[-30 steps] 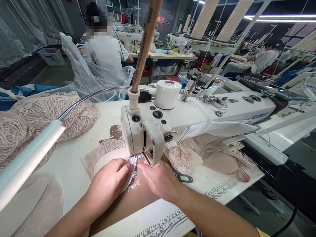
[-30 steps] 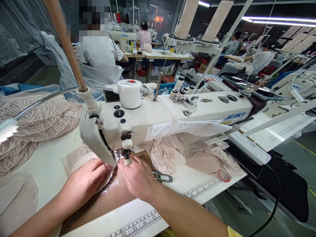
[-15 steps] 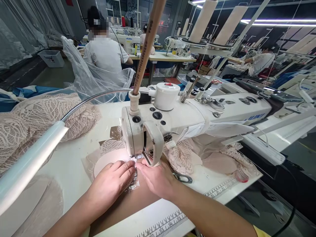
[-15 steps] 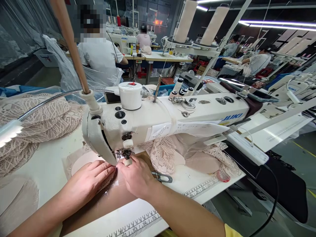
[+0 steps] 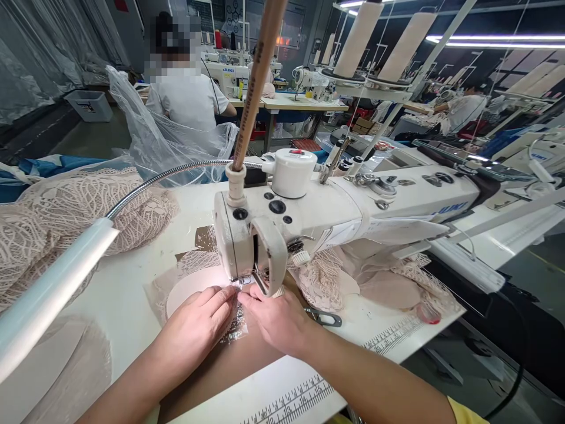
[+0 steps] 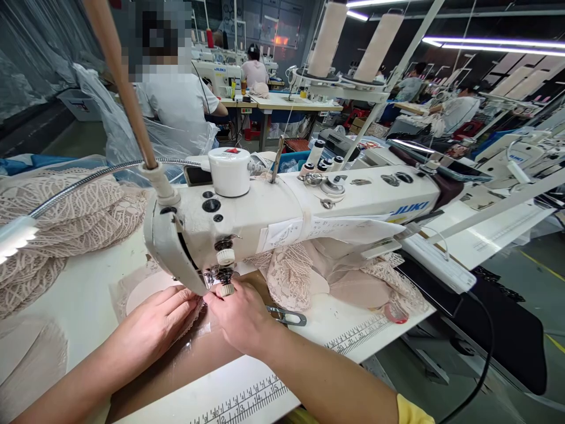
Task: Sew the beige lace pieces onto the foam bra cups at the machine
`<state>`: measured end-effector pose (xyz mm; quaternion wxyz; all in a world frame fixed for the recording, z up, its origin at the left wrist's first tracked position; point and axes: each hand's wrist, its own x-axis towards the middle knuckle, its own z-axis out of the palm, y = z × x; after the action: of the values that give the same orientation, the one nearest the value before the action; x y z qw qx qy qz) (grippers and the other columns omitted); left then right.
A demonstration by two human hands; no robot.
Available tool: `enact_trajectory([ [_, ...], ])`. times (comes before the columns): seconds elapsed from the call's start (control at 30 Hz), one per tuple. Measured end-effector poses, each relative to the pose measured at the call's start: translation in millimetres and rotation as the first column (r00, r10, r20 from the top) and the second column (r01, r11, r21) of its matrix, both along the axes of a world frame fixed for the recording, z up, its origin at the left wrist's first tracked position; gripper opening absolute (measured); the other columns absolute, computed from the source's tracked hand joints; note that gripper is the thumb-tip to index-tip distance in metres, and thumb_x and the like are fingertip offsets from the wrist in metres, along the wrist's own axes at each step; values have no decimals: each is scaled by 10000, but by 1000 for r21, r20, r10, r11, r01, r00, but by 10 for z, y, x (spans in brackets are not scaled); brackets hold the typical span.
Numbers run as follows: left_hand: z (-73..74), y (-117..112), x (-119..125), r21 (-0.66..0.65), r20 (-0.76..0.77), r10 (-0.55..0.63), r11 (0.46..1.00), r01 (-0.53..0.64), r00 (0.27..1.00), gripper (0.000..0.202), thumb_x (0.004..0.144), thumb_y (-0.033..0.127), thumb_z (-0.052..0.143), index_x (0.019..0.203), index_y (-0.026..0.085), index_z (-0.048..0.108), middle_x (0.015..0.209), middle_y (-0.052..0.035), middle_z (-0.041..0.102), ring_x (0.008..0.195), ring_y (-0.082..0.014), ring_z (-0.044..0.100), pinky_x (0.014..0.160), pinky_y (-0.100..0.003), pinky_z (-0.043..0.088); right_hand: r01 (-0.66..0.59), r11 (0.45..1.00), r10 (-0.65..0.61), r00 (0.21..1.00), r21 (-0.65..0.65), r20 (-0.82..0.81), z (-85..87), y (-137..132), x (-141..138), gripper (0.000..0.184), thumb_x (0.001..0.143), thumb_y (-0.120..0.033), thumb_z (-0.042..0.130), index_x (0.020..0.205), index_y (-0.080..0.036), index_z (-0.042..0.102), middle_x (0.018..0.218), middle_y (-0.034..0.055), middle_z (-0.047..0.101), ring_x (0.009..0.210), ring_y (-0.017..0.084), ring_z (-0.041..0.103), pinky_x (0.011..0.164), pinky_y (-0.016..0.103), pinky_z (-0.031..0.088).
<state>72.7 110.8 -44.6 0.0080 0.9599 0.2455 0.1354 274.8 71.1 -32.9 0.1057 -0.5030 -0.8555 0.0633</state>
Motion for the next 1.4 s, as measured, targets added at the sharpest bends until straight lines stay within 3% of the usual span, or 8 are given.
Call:
enact_trajectory([
  [0.17,12,51,-13,-10,-65,-62,998,62,996,214,935,108,394,890,155,598,938,-97,646,830,-221,545,743,-360,476,9,999,-7,998,-35,60,20,9,-38,442,702,-34,500,1108,-181,596,918,55,618,832,199,513,618,298,354],
  [0.37,32,4,59,-14,-63,-3,1000,2,998,237,934,130,400,776,167,573,802,-82,626,761,-226,538,656,-349,467,25,999,-24,1000,-41,15,27,12,-9,442,728,-46,521,1132,-202,604,931,53,617,863,202,522,705,304,390],
  [0.57,23,-44,129,4,-36,28,1000,-28,999,215,920,134,414,973,136,622,1008,-134,661,854,-242,567,747,-378,503,69,997,-69,998,-23,-7,-14,19,7,421,772,-68,493,1158,-191,606,992,89,605,940,228,515,792,329,403],
  [0.87,21,-1,62,23,3,-22,999,22,1000,299,921,143,407,1119,72,619,1104,-175,665,877,-251,577,751,-373,535,85,996,-85,996,8,19,0,12,11,438,760,-56,492,1160,-196,599,1010,92,618,909,226,534,776,328,416],
  [1.07,3,4,68,-48,30,-19,999,20,999,322,916,135,417,1176,131,607,1145,-155,658,973,-274,587,820,-417,515,86,996,-86,994,11,63,-7,0,-7,429,758,-52,501,1161,-177,580,1004,108,634,965,267,551,799,367,435],
  [1.2,42,0,103,-51,18,12,999,-11,1000,316,916,154,411,1147,115,623,1143,-166,650,956,-273,574,815,-422,517,151,987,-156,985,63,75,-12,15,-50,344,786,-45,493,1082,-171,615,938,117,643,912,267,572,757,369,442],
  [1.4,81,-11,109,-61,-14,79,995,-79,997,239,915,222,445,908,139,669,1007,-152,665,874,-277,566,704,-408,495,164,983,-169,984,87,49,-58,6,-9,388,794,-80,487,1150,-194,594,1001,111,630,922,254,551,764,354,429],
])
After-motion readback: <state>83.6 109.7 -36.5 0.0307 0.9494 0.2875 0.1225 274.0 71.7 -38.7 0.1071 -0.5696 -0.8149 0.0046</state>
